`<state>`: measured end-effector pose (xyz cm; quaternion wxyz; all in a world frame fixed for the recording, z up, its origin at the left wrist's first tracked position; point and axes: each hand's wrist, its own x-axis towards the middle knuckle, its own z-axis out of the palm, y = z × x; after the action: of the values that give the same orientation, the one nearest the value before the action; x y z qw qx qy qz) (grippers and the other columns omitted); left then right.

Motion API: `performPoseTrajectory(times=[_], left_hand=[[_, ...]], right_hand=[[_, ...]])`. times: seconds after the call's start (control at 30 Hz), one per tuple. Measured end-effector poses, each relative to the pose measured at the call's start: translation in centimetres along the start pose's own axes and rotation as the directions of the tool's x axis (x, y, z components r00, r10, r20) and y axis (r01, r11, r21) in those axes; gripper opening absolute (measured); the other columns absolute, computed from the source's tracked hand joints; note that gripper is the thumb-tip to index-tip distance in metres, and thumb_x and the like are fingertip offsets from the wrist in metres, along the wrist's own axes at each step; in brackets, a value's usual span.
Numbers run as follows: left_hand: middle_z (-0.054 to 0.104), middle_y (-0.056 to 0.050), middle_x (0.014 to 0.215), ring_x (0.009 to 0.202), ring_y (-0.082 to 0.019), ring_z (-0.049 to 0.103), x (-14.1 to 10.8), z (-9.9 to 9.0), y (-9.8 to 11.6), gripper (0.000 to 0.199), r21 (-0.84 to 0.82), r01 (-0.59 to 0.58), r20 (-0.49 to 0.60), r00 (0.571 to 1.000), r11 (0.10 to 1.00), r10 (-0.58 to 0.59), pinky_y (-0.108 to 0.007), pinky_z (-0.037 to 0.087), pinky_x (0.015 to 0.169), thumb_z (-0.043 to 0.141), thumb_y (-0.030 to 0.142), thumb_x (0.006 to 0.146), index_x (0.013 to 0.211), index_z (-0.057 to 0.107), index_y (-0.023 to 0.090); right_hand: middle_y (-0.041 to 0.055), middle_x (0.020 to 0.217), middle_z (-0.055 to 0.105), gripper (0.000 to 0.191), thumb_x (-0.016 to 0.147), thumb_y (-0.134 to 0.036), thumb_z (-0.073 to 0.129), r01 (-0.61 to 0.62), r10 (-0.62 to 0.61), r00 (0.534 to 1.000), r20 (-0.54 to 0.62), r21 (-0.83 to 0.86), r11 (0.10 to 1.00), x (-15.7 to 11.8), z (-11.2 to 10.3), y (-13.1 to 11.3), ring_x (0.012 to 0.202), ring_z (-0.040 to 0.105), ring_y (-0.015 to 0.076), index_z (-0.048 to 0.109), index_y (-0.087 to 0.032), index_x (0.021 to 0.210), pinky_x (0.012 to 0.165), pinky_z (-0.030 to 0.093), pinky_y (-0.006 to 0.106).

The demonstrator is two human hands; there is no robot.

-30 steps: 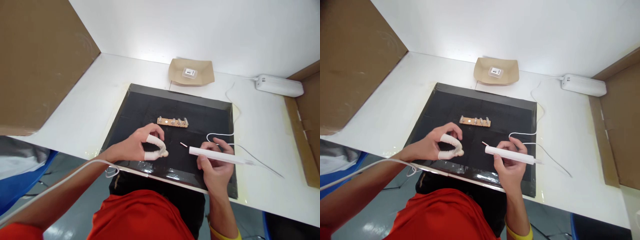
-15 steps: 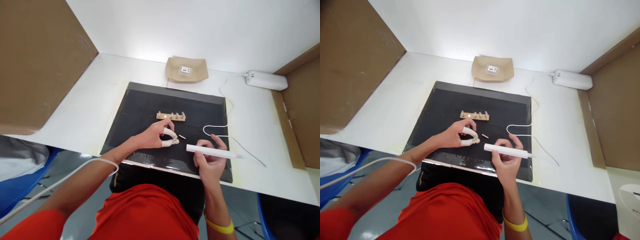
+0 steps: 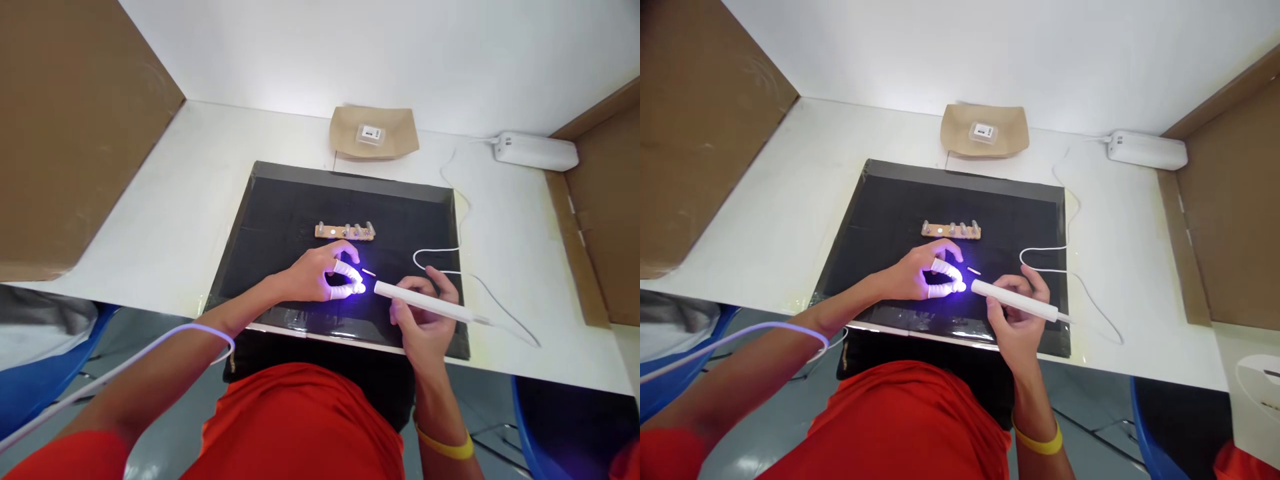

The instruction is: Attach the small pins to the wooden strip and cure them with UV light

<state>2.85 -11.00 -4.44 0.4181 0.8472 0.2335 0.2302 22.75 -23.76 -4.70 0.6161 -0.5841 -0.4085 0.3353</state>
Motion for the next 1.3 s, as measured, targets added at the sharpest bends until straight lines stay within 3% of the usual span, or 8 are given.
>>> performPoseTrajectory(times=[0.23,0.43,0.8,0.97,1.13,1.3], left_hand=[[0.067,-0.005,0.120,0.087,-0.012,0.062,-0.1,0.1,0.0,0.012,-0.011,-0.005,-0.009,1.000,1.000,0.005,-0.027,0.052,0.080,0.079,0.034,0.089,0.092,0.083,0.023],[0.068,-0.004,0.120,0.077,-0.010,0.057,0.0,0.4,-0.1,0.012,-0.002,-0.016,-0.026,1.000,1.000,0.016,-0.027,0.049,0.075,0.081,0.033,0.088,0.091,0.083,0.022],[0.068,-0.007,0.122,0.086,-0.013,0.064,0.1,0.6,-0.3,0.014,0.013,-0.026,-0.042,0.999,1.000,0.027,-0.028,0.055,0.076,0.078,0.035,0.090,0.089,0.082,0.021],[0.069,-0.006,0.123,0.097,-0.015,0.067,-0.2,0.9,-0.2,0.010,0.084,-0.058,-0.074,0.995,0.995,0.064,-0.029,0.057,0.085,0.076,0.031,0.093,0.091,0.081,0.023],[0.070,-0.006,0.122,0.092,-0.014,0.069,-0.3,1.1,0.3,0.012,0.215,-0.088,-0.088,0.990,0.973,0.109,-0.026,0.057,0.080,0.072,0.030,0.096,0.093,0.079,0.021],[0.071,-0.008,0.123,0.089,-0.014,0.071,-0.3,1.3,0.3,0.016,0.326,-0.127,-0.080,0.984,0.937,0.161,-0.026,0.058,0.077,0.066,0.029,0.098,0.092,0.077,0.019]], right_hand=[[-0.0036,0.092,0.068,0.060,0.081,-0.015,0.077,0.023,-0.024,0.998,-0.056,-0.011,1.000,0.0,0.2,0.0,0.061,0.059,0.0090,0.050,-0.029,0.132,0.048,0.048,0.020],[-0.0044,0.092,0.071,0.058,0.079,-0.019,0.079,0.019,-0.019,0.998,-0.063,0.003,1.000,0.3,0.4,0.2,0.049,0.054,0.0051,0.050,-0.027,0.129,0.041,0.044,0.018],[-0.0035,0.093,0.070,0.057,0.079,-0.020,0.082,0.051,-0.053,0.994,-0.092,-0.025,0.998,0.2,0.3,0.3,0.052,0.056,0.0058,0.052,-0.025,0.127,0.044,0.045,0.019],[-0.0009,0.091,0.069,0.059,0.077,-0.017,0.083,0.145,-0.159,0.977,-0.141,-0.102,0.984,0.0,0.3,0.3,0.069,0.066,0.0137,0.052,-0.025,0.127,0.055,0.054,0.026],[-0.0006,0.088,0.068,0.060,0.078,-0.016,0.081,0.269,-0.316,0.929,-0.193,-0.236,0.934,-0.5,0.3,0.5,0.077,0.069,0.0188,0.051,-0.025,0.128,0.068,0.060,0.036],[0.0016,0.092,0.068,0.066,0.075,-0.008,0.080,0.378,-0.439,0.890,-0.122,-0.342,0.860,-1.4,0.4,0.1,0.075,0.068,0.0180,0.052,-0.025,0.133,0.065,0.061,0.036]])
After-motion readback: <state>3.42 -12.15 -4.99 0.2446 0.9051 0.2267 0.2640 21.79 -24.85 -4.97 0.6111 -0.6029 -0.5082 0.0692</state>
